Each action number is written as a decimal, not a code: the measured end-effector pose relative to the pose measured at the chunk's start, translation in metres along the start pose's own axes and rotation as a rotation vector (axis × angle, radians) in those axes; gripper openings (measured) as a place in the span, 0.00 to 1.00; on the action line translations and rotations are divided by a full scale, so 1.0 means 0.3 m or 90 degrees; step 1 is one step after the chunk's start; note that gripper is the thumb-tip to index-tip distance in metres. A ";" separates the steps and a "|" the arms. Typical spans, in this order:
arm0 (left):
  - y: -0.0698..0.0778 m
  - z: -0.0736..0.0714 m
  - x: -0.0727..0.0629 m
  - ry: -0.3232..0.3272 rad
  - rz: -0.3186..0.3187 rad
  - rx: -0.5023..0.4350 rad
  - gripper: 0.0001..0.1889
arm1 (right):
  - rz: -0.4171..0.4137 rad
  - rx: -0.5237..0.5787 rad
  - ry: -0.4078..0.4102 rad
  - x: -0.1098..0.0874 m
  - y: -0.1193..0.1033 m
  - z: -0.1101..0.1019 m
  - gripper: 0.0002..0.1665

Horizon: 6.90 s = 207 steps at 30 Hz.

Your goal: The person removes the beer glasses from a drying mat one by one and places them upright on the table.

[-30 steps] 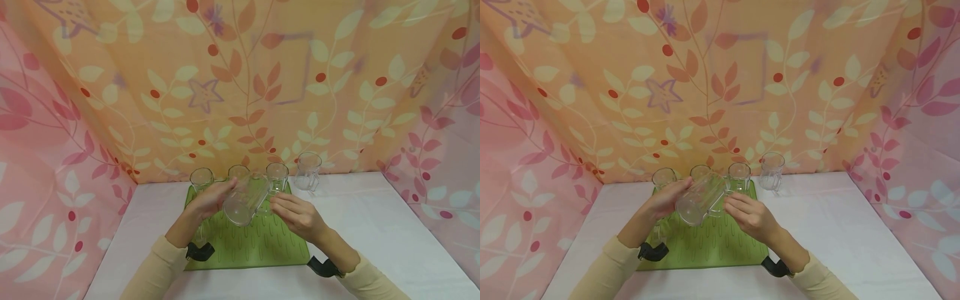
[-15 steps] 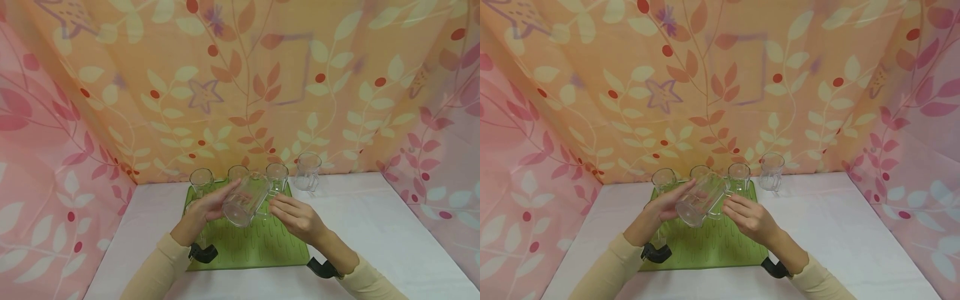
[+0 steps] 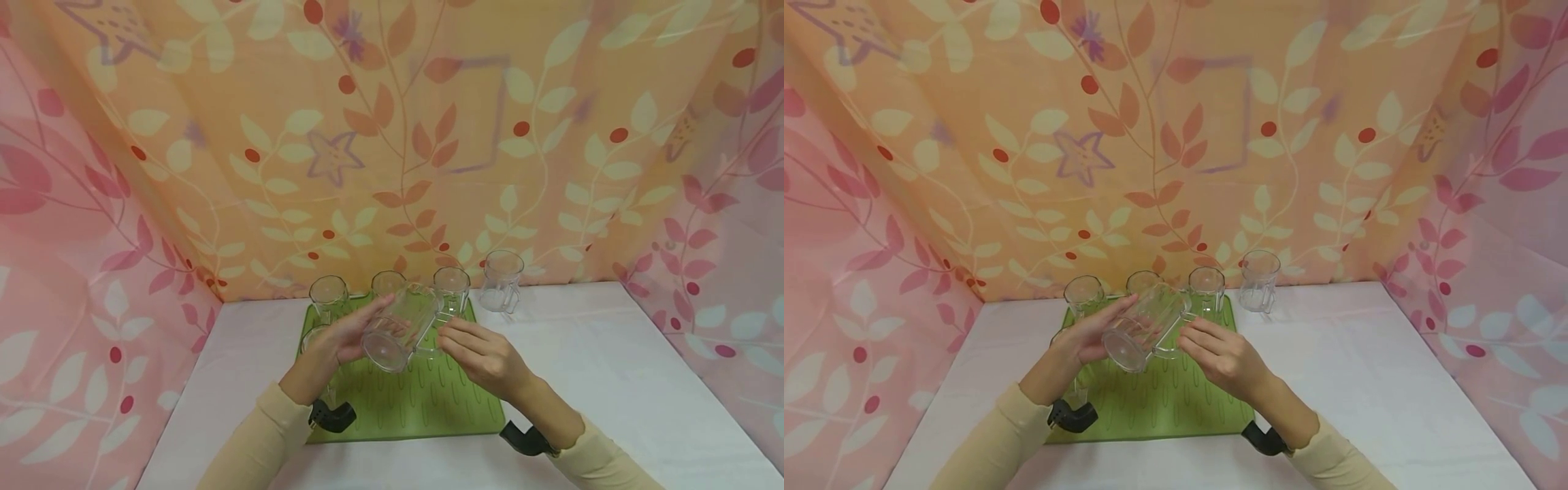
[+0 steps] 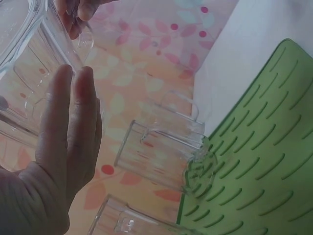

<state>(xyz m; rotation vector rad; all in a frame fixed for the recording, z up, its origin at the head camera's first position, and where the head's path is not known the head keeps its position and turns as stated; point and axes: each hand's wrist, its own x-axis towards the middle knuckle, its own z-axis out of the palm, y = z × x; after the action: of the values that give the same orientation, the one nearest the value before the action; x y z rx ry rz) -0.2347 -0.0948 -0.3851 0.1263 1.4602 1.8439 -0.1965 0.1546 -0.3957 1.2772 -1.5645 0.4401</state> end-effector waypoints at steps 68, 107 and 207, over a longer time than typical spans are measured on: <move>-0.096 0.052 -0.070 0.184 0.271 0.152 0.29 | 0.475 0.261 -0.013 -0.041 -0.001 -0.021 0.23; -0.185 0.076 -0.099 0.131 0.449 0.205 0.42 | 0.775 0.707 0.000 -0.077 -0.004 -0.029 0.21; -0.204 0.088 -0.082 0.041 0.544 0.262 0.43 | 0.643 0.668 -0.012 -0.063 0.014 -0.053 0.14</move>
<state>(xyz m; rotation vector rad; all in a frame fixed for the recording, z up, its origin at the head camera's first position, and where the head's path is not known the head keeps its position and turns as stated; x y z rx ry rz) -0.1734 -0.0860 -0.4202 1.0356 2.0033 2.1423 -0.1944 0.1781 -0.4041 1.0528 -1.9865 2.0860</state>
